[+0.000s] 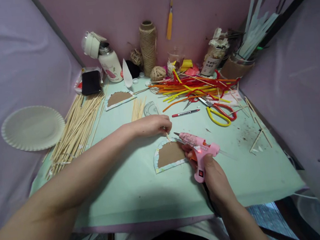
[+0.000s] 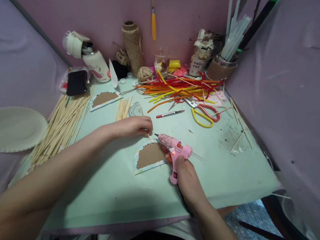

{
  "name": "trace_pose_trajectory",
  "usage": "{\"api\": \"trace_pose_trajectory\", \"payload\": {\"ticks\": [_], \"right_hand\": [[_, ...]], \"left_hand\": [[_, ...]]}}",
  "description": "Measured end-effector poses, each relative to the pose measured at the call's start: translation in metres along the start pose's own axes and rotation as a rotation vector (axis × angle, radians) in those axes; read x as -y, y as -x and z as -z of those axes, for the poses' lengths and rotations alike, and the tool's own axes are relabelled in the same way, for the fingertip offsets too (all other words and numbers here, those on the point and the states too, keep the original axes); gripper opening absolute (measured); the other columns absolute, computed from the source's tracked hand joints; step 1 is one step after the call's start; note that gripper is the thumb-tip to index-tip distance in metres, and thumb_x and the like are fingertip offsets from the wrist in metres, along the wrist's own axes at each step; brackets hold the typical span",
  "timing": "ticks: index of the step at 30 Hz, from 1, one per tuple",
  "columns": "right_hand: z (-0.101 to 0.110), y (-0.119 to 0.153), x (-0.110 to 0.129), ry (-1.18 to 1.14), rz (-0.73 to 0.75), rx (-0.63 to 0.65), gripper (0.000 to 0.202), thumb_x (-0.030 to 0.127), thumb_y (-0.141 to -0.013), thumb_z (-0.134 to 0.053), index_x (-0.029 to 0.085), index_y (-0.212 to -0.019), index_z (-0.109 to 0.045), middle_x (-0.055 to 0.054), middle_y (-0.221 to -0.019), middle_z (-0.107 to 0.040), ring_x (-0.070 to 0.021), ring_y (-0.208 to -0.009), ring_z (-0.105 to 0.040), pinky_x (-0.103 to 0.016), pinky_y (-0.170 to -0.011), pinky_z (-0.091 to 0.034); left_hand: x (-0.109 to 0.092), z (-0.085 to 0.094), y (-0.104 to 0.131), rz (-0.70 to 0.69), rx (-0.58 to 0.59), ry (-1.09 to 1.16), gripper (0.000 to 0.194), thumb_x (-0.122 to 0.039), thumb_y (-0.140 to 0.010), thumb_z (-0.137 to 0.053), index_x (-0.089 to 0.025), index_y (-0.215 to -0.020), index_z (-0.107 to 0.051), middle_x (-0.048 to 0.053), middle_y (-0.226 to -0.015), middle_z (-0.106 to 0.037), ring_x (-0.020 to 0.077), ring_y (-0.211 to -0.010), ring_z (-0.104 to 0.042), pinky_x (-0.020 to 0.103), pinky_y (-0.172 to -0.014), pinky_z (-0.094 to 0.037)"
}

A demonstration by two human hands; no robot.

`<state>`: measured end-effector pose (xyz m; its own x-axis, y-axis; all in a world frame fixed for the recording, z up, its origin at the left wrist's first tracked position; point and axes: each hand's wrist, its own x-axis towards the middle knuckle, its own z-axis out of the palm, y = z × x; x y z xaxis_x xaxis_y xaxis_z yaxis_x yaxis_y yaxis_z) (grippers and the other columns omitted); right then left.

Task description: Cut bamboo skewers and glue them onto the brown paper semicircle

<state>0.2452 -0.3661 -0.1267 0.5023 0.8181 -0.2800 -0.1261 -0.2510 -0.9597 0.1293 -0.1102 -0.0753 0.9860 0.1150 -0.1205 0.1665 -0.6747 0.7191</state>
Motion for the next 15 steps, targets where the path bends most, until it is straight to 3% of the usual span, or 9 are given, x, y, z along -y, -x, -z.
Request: {"api": "trace_pose_trajectory", "payload": {"ticks": [15], "right_hand": [[0.0014,-0.0011,-0.0034,0.031,-0.007,0.005,0.061,0.067,-0.09,-0.039,0.019,-0.106,-0.073,-0.011,-0.106,-0.071,-0.0242,-0.095,-0.064,-0.036,-0.087,-0.048]], "left_hand": [[0.0006,0.0004,-0.0038,0.029,0.068,-0.096,0.007,-0.019,-0.083,-0.06,-0.017,-0.082,-0.067,0.003,-0.086,-0.064,0.0134,-0.08,-0.056,0.023,-0.073,-0.04]]}}
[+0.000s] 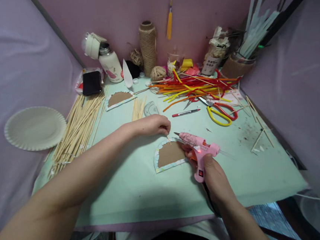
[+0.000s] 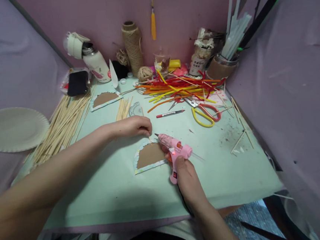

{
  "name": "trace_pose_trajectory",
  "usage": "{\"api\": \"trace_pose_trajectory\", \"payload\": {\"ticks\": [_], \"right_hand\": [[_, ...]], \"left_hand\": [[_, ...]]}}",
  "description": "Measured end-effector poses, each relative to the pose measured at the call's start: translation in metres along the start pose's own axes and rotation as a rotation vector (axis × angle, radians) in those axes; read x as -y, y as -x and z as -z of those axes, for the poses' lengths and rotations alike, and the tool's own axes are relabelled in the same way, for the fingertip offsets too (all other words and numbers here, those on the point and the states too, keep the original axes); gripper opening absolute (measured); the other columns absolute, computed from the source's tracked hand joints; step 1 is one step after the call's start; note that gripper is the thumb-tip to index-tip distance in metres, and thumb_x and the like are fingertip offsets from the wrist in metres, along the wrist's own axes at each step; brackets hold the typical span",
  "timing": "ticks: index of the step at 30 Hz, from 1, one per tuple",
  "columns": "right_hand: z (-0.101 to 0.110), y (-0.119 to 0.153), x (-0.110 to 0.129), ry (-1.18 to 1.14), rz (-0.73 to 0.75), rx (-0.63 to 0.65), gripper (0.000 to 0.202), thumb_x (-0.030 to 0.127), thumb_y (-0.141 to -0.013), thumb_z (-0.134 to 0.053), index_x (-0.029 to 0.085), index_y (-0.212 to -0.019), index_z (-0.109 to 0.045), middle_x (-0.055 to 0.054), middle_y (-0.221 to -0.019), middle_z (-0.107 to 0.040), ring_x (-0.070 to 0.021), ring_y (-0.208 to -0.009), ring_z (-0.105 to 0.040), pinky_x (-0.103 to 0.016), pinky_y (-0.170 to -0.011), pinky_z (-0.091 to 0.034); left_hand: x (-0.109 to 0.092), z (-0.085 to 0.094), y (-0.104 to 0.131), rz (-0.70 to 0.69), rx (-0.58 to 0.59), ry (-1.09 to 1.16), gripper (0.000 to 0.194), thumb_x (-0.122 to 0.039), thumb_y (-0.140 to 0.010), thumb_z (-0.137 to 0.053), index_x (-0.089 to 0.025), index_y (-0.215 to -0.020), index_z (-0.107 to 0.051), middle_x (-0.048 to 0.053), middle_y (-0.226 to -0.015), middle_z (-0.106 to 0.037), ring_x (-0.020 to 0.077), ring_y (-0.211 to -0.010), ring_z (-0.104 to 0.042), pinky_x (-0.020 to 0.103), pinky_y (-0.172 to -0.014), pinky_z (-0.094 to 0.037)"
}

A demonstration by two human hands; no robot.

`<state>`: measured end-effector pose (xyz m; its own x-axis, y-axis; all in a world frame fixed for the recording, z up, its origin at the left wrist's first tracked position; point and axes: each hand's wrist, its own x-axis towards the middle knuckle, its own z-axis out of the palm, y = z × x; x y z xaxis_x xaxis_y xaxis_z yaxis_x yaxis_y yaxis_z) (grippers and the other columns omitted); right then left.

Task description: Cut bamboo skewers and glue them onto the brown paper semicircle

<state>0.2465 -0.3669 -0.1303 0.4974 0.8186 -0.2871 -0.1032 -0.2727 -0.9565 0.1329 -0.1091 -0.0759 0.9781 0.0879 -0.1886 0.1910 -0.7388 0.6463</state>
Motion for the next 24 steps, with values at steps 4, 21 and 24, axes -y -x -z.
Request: {"api": "trace_pose_trajectory", "payload": {"ticks": [4,21,24], "right_hand": [[-0.001,0.0001,0.0004,-0.007,0.014,-0.005,0.061,0.067,-0.089,-0.04,0.018,-0.106,-0.073,-0.011,-0.104,-0.072,-0.0248,-0.096,-0.064,-0.037,-0.089,-0.048],[-0.003,0.0004,0.0046,0.068,0.012,-0.013,0.061,0.065,-0.091,-0.037,0.017,-0.105,-0.072,-0.006,-0.081,-0.069,-0.0172,-0.064,-0.056,-0.032,-0.073,-0.047],[-0.0028,0.0005,0.0029,0.066,0.02,-0.017,0.061,0.066,-0.091,-0.038,0.017,-0.104,-0.072,-0.007,-0.081,-0.069,-0.0175,-0.065,-0.056,-0.032,-0.072,-0.047]], "left_hand": [[-0.0004,-0.0014,0.0,0.028,-0.022,-0.024,0.006,-0.018,-0.082,-0.061,-0.017,-0.081,-0.067,0.002,-0.085,-0.066,0.0127,-0.078,-0.057,0.022,-0.07,-0.04],[-0.009,-0.0034,0.002,0.086,-0.031,-0.076,0.005,-0.015,-0.08,-0.064,-0.016,-0.08,-0.069,0.003,-0.083,-0.069,0.0127,-0.076,-0.058,0.022,-0.068,-0.041],[-0.0095,-0.0039,0.0016,0.093,-0.025,-0.072,0.005,-0.015,-0.08,-0.064,-0.016,-0.08,-0.069,0.003,-0.083,-0.069,0.0129,-0.076,-0.059,0.022,-0.068,-0.041]]}}
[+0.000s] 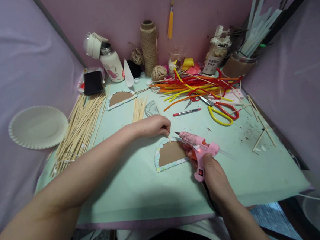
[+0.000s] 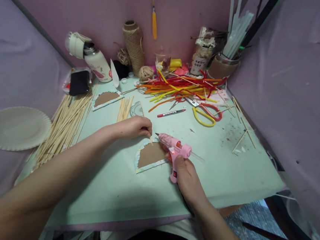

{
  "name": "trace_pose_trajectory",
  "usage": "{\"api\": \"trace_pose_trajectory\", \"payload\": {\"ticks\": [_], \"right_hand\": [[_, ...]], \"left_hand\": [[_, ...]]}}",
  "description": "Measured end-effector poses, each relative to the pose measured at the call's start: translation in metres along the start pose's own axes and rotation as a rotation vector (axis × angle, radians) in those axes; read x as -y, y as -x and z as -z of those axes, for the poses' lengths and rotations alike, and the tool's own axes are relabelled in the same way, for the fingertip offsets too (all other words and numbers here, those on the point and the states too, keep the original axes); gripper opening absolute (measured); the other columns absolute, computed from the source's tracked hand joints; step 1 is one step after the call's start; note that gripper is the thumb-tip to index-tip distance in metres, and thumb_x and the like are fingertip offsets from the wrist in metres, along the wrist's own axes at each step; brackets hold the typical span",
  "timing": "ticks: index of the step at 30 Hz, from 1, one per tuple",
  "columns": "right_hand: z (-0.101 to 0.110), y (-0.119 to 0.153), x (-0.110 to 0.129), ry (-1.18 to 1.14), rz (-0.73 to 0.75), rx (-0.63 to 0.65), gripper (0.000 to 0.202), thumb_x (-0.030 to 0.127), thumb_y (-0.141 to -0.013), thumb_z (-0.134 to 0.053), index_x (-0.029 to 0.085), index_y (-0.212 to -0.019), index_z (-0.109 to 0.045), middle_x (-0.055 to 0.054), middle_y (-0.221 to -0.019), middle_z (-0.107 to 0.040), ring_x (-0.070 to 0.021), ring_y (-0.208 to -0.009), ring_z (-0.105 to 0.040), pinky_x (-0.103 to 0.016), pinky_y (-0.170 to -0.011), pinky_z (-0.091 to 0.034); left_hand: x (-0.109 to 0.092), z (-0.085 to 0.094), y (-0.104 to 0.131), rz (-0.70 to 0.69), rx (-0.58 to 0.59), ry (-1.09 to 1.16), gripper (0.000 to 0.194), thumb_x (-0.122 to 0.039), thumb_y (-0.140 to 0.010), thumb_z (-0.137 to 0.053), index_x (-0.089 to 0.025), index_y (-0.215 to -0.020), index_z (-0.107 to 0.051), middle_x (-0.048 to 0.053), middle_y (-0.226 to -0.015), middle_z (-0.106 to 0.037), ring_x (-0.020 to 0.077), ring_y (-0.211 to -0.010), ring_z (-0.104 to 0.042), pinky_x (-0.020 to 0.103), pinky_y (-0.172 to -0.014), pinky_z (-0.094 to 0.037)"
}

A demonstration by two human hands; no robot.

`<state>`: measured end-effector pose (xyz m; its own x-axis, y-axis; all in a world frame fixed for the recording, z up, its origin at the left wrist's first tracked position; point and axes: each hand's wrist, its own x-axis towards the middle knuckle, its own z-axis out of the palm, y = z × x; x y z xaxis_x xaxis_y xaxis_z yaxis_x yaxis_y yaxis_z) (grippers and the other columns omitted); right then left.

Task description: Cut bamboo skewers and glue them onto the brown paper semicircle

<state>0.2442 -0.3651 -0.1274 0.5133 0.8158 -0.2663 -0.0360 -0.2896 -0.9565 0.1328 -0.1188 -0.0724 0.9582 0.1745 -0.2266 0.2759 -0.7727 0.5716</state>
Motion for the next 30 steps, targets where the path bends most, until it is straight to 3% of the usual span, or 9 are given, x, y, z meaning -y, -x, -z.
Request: {"api": "trace_pose_trajectory", "payload": {"ticks": [4,10,16,30], "right_hand": [[0.0005,0.0002,0.0002,-0.002,-0.01,0.008,0.06,0.064,-0.091,-0.038,0.017,-0.103,-0.073,-0.004,-0.071,-0.065,-0.0169,-0.061,-0.054,-0.031,-0.071,-0.047],[-0.0003,0.0,0.0023,0.01,0.004,0.018,0.058,0.063,-0.092,-0.038,0.017,-0.104,-0.072,-0.006,-0.078,-0.067,-0.0165,-0.063,-0.055,-0.03,-0.069,-0.048],[-0.0017,0.0003,0.0042,0.015,0.019,0.021,0.062,0.064,-0.092,-0.034,0.015,-0.104,-0.072,-0.002,-0.064,-0.062,-0.0152,-0.055,-0.052,-0.029,-0.063,-0.049],[-0.0024,0.0009,0.0039,0.014,0.005,-0.002,0.064,0.067,-0.09,-0.036,0.017,-0.105,-0.073,-0.004,-0.07,-0.066,-0.0168,-0.059,-0.055,-0.031,-0.068,-0.048]], "left_hand": [[-0.0003,-0.0006,-0.0001,0.002,0.0,-0.001,0.005,-0.015,-0.08,-0.064,-0.015,-0.08,-0.069,0.002,-0.083,-0.069,0.0126,-0.075,-0.059,0.022,-0.068,-0.041],[0.0013,-0.0027,-0.0001,-0.002,-0.009,-0.002,0.007,-0.013,-0.079,-0.063,-0.016,-0.08,-0.07,0.003,-0.084,-0.07,0.0135,-0.078,-0.06,0.023,-0.069,-0.042],[0.0009,-0.003,-0.0002,0.0,-0.012,-0.018,0.008,-0.013,-0.079,-0.063,-0.017,-0.08,-0.07,0.002,-0.084,-0.07,0.0129,-0.078,-0.06,0.022,-0.068,-0.041],[0.0008,-0.0036,-0.001,0.003,-0.01,-0.006,0.008,-0.011,-0.078,-0.063,-0.016,-0.078,-0.07,0.002,-0.083,-0.07,0.0132,-0.077,-0.06,0.022,-0.067,-0.04]]}}
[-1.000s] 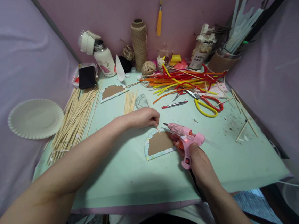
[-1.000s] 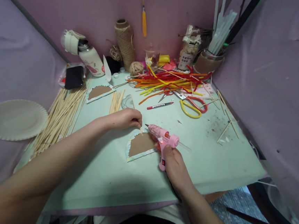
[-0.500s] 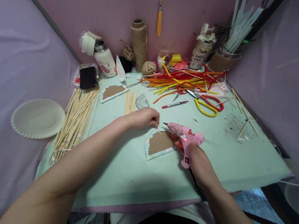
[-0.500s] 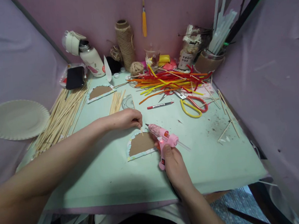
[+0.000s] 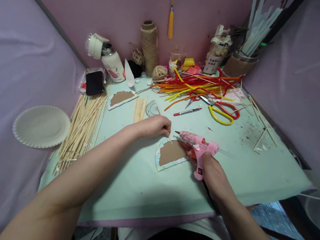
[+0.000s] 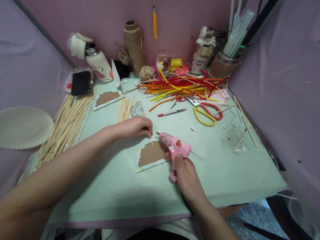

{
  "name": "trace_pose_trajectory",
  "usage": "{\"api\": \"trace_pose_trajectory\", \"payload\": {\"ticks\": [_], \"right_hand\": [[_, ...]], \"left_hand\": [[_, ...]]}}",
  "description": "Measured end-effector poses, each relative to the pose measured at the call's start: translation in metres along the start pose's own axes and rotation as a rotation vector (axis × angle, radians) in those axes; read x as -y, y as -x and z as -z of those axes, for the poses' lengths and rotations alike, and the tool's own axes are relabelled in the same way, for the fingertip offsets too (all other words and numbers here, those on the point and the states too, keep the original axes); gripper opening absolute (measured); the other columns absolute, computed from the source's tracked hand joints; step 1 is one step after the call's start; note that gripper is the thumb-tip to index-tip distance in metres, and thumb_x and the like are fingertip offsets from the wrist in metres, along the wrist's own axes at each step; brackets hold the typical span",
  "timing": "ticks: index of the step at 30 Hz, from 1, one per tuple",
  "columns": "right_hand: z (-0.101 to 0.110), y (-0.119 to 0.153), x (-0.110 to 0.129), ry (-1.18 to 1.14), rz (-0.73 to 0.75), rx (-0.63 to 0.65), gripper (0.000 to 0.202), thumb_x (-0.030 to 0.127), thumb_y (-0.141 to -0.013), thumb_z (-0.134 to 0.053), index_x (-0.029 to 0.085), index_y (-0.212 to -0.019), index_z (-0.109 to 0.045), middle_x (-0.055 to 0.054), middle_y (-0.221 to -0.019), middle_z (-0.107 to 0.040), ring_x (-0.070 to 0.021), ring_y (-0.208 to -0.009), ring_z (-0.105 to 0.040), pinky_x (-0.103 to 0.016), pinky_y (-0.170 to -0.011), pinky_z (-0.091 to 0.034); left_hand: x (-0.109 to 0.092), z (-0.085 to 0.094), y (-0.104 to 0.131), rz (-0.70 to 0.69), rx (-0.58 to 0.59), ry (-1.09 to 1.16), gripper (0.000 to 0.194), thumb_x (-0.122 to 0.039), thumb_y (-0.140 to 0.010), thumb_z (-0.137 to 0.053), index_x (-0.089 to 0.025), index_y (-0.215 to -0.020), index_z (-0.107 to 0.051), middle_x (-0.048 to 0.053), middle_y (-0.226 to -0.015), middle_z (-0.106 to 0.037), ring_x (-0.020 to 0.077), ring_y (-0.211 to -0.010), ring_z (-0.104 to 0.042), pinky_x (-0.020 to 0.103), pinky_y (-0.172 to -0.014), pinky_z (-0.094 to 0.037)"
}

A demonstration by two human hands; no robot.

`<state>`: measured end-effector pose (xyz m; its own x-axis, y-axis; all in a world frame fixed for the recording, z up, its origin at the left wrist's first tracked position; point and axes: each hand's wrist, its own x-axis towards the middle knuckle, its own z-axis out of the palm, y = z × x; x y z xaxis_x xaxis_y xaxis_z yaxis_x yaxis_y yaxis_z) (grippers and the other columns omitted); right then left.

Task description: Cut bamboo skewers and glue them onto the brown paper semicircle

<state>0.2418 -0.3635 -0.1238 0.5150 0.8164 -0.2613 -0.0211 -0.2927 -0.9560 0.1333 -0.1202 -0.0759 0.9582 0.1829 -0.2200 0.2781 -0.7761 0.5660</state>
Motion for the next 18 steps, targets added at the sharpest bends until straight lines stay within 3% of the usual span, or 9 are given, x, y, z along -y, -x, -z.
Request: {"api": "trace_pose_trajectory", "payload": {"ticks": [18], "right_hand": [[0.0,0.0005,0.0023,0.004,0.01,-0.002,0.061,0.066,-0.09,-0.037,0.017,-0.103,-0.072,-0.002,-0.065,-0.062,-0.0168,-0.059,-0.056,-0.031,-0.067,-0.05]], "left_hand": [[-0.0025,-0.0003,-0.0048,0.02,0.023,-0.016,0.009,-0.008,-0.076,-0.064,-0.016,-0.075,-0.069,0.002,-0.079,-0.072,0.0131,-0.074,-0.062,0.021,-0.064,-0.039]]}}
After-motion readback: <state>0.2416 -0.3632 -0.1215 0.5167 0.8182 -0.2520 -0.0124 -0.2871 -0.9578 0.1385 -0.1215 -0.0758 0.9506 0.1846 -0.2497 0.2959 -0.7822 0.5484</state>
